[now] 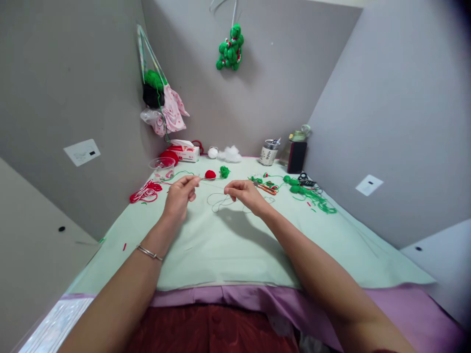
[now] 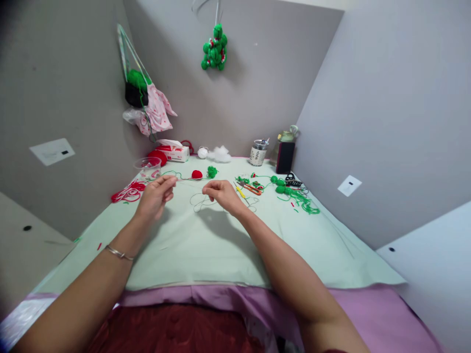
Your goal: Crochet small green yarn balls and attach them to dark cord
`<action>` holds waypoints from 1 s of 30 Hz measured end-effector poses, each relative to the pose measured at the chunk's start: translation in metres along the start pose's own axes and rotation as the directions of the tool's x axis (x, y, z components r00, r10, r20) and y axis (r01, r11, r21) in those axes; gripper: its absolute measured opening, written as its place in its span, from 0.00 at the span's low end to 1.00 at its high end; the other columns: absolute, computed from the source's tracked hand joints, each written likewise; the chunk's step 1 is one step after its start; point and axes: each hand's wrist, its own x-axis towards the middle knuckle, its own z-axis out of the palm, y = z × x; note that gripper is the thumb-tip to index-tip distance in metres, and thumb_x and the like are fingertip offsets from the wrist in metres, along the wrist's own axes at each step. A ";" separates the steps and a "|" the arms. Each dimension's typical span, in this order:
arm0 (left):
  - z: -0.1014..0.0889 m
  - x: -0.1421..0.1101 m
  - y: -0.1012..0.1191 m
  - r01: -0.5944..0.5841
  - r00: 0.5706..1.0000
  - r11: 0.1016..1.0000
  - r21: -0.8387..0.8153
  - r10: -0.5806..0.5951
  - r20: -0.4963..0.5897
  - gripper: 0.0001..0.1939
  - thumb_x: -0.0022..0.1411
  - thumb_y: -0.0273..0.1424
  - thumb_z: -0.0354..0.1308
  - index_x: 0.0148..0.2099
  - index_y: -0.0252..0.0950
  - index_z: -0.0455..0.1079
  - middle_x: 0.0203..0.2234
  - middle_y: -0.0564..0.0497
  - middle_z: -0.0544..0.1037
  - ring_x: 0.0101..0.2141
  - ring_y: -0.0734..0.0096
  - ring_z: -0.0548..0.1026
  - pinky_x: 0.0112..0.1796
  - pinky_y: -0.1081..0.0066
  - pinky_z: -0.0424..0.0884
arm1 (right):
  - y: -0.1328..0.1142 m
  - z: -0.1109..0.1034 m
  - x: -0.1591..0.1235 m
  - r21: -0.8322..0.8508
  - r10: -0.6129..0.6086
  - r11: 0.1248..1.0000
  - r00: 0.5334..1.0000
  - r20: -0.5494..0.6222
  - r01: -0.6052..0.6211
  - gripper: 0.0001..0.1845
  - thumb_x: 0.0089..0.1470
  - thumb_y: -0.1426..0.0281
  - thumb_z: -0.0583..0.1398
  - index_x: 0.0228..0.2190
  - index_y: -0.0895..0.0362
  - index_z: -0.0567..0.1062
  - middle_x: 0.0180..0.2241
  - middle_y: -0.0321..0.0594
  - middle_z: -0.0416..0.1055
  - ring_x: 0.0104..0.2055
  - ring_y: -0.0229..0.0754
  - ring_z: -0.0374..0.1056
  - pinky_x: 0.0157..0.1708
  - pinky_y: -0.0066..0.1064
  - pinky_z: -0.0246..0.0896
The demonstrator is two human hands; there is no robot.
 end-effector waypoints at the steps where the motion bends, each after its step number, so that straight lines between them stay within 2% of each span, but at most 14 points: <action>1: -0.004 0.003 0.003 -0.031 0.998 0.999 -0.030 0.029 -0.062 0.13 0.46 0.34 0.71 0.31 0.33 0.72 0.24 0.57 0.68 0.19 0.86 0.56 0.18 0.79 0.52 | 0.001 -0.003 0.001 -0.048 -0.002 0.999 1.000 -0.027 0.001 0.12 0.49 0.62 0.61 0.25 0.58 0.76 0.18 0.31 0.62 0.22 0.34 0.52 0.25 0.29 0.45; 4: -0.018 0.010 0.010 -0.091 0.976 0.991 -0.099 0.069 -0.205 0.13 0.45 0.32 0.71 0.29 0.33 0.71 0.24 0.57 0.68 0.19 0.87 0.56 0.18 0.80 0.53 | 0.004 -0.007 0.002 -0.254 -0.024 0.967 0.993 -0.119 -0.008 0.10 0.51 0.64 0.59 0.25 0.57 0.76 0.18 0.32 0.62 0.23 0.35 0.54 0.26 0.29 0.45; 7: -0.029 0.016 0.012 -0.122 0.958 0.986 -0.115 0.086 -0.274 0.12 0.46 0.31 0.70 0.28 0.33 0.70 0.24 0.57 0.68 0.19 0.87 0.56 0.18 0.80 0.52 | 0.004 -0.003 0.001 -0.487 -0.114 0.873 0.981 -0.160 0.022 0.08 0.51 0.69 0.56 0.25 0.56 0.75 0.19 0.35 0.64 0.23 0.36 0.54 0.28 0.30 0.45; 9: -0.032 0.017 0.010 -0.144 0.954 0.988 -0.046 0.127 -0.273 0.11 0.47 0.32 0.69 0.29 0.33 0.71 0.24 0.56 0.69 0.19 0.86 0.57 0.19 0.80 0.54 | 0.004 0.001 0.000 -0.617 -0.181 0.786 0.970 -0.165 0.042 0.08 0.51 0.73 0.55 0.24 0.56 0.74 0.20 0.37 0.66 0.23 0.37 0.54 0.28 0.32 0.43; 11: -0.032 0.017 0.006 -0.169 0.954 0.978 0.121 0.193 -0.230 0.09 0.49 0.33 0.67 0.31 0.34 0.73 0.24 0.56 0.69 0.19 0.84 0.59 0.19 0.79 0.56 | 0.006 0.001 0.001 -0.657 -0.215 0.753 0.958 -0.192 0.038 0.09 0.51 0.74 0.55 0.24 0.56 0.73 0.21 0.39 0.68 0.24 0.38 0.55 0.29 0.32 0.42; 13: -0.029 0.015 0.002 -0.186 0.962 0.942 0.281 0.232 -0.143 0.09 0.52 0.35 0.66 0.33 0.35 0.74 0.24 0.56 0.70 0.20 0.82 0.61 0.20 0.77 0.59 | 0.008 -0.002 0.003 -0.541 -0.194 0.839 0.959 -0.207 0.054 0.08 0.52 0.72 0.57 0.25 0.57 0.74 0.24 0.40 0.70 0.26 0.38 0.57 0.29 0.31 0.44; 15: -0.024 0.012 -0.002 -0.184 0.977 0.925 0.333 0.210 -0.045 0.10 0.53 0.37 0.66 0.34 0.35 0.74 0.24 0.56 0.70 0.20 0.80 0.62 0.20 0.76 0.60 | 0.009 -0.007 0.005 -0.280 -0.138 0.956 0.973 -0.183 0.083 0.08 0.53 0.66 0.59 0.27 0.57 0.75 0.26 0.38 0.71 0.25 0.36 0.56 0.28 0.30 0.45; 16: -0.021 0.011 -0.004 -0.177 0.982 0.928 0.326 0.190 -0.008 0.11 0.53 0.37 0.65 0.34 0.35 0.73 0.24 0.56 0.69 0.20 0.80 0.62 0.20 0.76 0.61 | 0.008 -0.010 0.005 -0.124 -0.107 0.988 0.981 -0.160 0.088 0.10 0.52 0.64 0.60 0.27 0.57 0.75 0.28 0.38 0.72 0.24 0.34 0.53 0.26 0.29 0.43; 18: -0.017 0.009 -0.007 -0.162 0.987 0.937 0.310 0.161 0.032 0.11 0.53 0.38 0.65 0.33 0.35 0.73 0.24 0.56 0.68 0.20 0.79 0.61 0.20 0.76 0.61 | 0.005 -0.016 0.004 0.166 -0.068 0.982 0.991 -0.115 0.086 0.11 0.52 0.62 0.62 0.28 0.57 0.73 0.30 0.36 0.73 0.20 0.30 0.43 0.22 0.28 0.37; 21: -0.016 0.008 -0.010 -0.122 0.992 0.939 0.322 0.119 0.030 0.12 0.53 0.39 0.64 0.33 0.36 0.71 0.24 0.56 0.67 0.20 0.80 0.60 0.20 0.75 0.59 | -0.003 -0.021 0.000 0.456 -0.080 0.884 0.994 -0.071 0.104 0.11 0.52 0.63 0.62 0.28 0.56 0.68 0.34 0.36 0.74 0.19 0.29 0.33 0.21 0.28 0.31; 23: -0.017 0.008 -0.012 -0.070 0.997 0.930 0.360 0.062 0.034 0.12 0.53 0.40 0.63 0.33 0.36 0.71 0.23 0.56 0.67 0.19 0.79 0.58 0.20 0.75 0.56 | -0.008 -0.022 -0.003 0.538 -0.092 0.838 0.995 -0.022 0.090 0.12 0.53 0.62 0.62 0.28 0.56 0.67 0.32 0.35 0.73 0.19 0.28 0.33 0.20 0.28 0.30; 25: -0.018 0.009 -0.014 -0.057 0.997 0.901 0.431 0.032 0.065 0.12 0.53 0.40 0.62 0.34 0.37 0.71 0.23 0.56 0.67 0.20 0.78 0.59 0.22 0.74 0.56 | -0.010 -0.021 -0.005 0.557 -0.081 0.830 0.995 0.059 0.034 0.13 0.53 0.62 0.63 0.28 0.56 0.66 0.26 0.32 0.67 0.18 0.27 0.35 0.19 0.27 0.29; 27: -0.019 0.011 -0.016 -0.108 0.993 0.855 0.508 0.065 0.101 0.11 0.53 0.39 0.61 0.33 0.37 0.71 0.23 0.55 0.68 0.22 0.76 0.61 0.25 0.73 0.59 | -0.010 -0.020 -0.006 0.538 -0.049 0.842 0.992 0.120 -0.024 0.13 0.52 0.63 0.64 0.26 0.57 0.66 0.22 0.29 0.59 0.18 0.26 0.37 0.19 0.26 0.29; 30: -0.027 0.019 -0.015 -0.181 0.984 0.792 0.583 0.145 0.108 0.09 0.53 0.37 0.60 0.31 0.37 0.70 0.23 0.55 0.70 0.26 0.72 0.65 0.31 0.71 0.62 | -0.010 -0.022 -0.006 0.468 0.023 0.880 0.992 0.121 -0.078 0.14 0.50 0.64 0.64 0.25 0.57 0.65 0.20 0.27 0.54 0.18 0.26 0.39 0.19 0.25 0.28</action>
